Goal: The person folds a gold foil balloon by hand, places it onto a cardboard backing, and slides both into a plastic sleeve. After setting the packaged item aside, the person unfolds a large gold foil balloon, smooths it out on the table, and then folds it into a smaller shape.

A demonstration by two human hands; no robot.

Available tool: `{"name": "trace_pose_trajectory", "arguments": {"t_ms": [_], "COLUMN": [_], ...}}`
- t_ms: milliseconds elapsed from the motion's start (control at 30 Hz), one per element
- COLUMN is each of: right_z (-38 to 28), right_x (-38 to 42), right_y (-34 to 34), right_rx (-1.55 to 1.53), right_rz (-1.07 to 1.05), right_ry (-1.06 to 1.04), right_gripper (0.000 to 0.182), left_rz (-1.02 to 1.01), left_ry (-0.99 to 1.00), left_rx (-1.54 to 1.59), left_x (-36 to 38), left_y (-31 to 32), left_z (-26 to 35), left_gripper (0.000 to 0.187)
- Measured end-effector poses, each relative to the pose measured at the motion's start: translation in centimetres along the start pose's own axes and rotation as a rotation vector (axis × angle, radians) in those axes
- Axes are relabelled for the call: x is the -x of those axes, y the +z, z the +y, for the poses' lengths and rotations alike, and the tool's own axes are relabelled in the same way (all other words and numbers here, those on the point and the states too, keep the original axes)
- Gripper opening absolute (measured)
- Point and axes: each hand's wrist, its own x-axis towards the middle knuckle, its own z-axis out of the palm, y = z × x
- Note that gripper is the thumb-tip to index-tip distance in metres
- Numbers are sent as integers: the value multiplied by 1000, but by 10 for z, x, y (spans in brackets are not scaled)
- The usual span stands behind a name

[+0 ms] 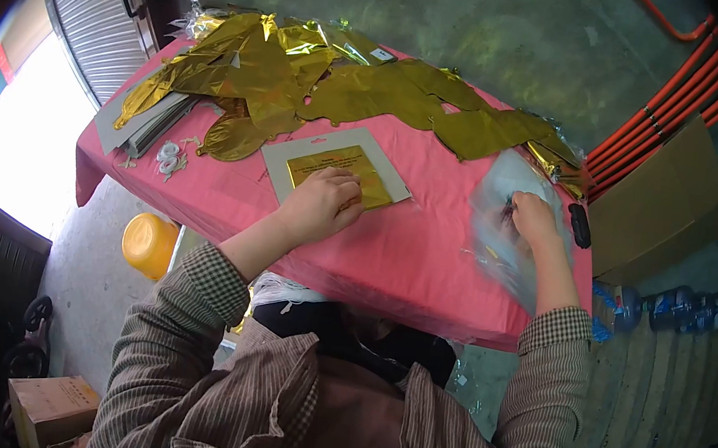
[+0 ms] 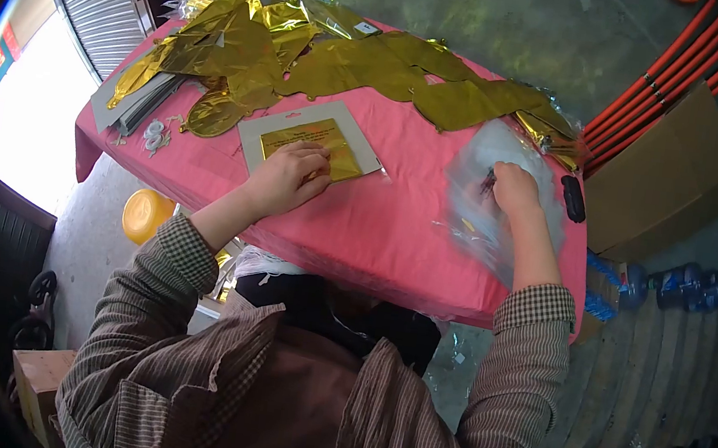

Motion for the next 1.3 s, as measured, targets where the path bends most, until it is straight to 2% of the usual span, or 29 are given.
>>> {"name": "trace_pose_trajectory", "arguments": {"t_ms": [133, 233, 333, 400, 500, 633, 700, 733, 767, 800, 867, 900, 967, 1133, 1200, 1233, 1300], "right_z": [-3, -6, -7, 1, 1, -49, -78, -94, -108, -119, -136, -142, -153, -165, -165, -166, -167], "right_x": [-3, -1, -1, -5, -6, 18, 29, 34, 41, 45, 49, 49, 48, 49, 44, 41, 36], "right_y": [-4, -11, -15, -4, 5, -36, -48, -50, -50, -46, -34, -28, -18, -22, -18, -15, -9], "right_rx": [2, 55, -15, -52, 42, 0, -495, -650, -804, -803, -1081, -1081, -1072, -969, -688, -686, -478], "right_rz": [7, -23, -107, -20, 98, 202, 299, 239, 179, 177, 118, 120, 309, 346, 553, 549, 687], "right_ry": [-3, -88, -62, -73, -116, -120, -221, -196, -172, -171, -216, -219, -371, -405, -542, -550, -646], "right_gripper": [12, 12, 14, 6, 6, 5, 7, 7, 8, 8, 7, 7, 6, 9, 12, 12, 12], "left_rz": [2, 7, 12, 5, -3, 3, -6, -5, -9, -5, 1, 0, 0, 15, 23, 25, 17], "left_ry": [0, 7, -6, -22, -37, -8, -6, -6, -5, -1, 4, 8, 10, 9, -1, -14, -22], "left_rx": [-2, 2, -16, -17, 3, -14, -9, -13, -10, -18, -28, -27, -29, -30, -29, -26, -24], "left_x": [1, 1, 2, 1, 1, 2, 1, 1, 1, 2, 2, 2, 2, 1, 1, 2, 2], "left_y": [0, 2, 2, -1, -3, 0, -1, -2, -1, 1, 2, 2, 1, 0, 1, 2, 0], "left_z": [0, -2, -1, 2, 3, 0, 2, 3, 2, 0, -2, -2, -1, 1, 1, 1, 1], "left_gripper": [14, 15, 16, 16, 16, 16, 16, 16, 16, 16, 15, 16, 16, 17, 17, 17, 17]}}
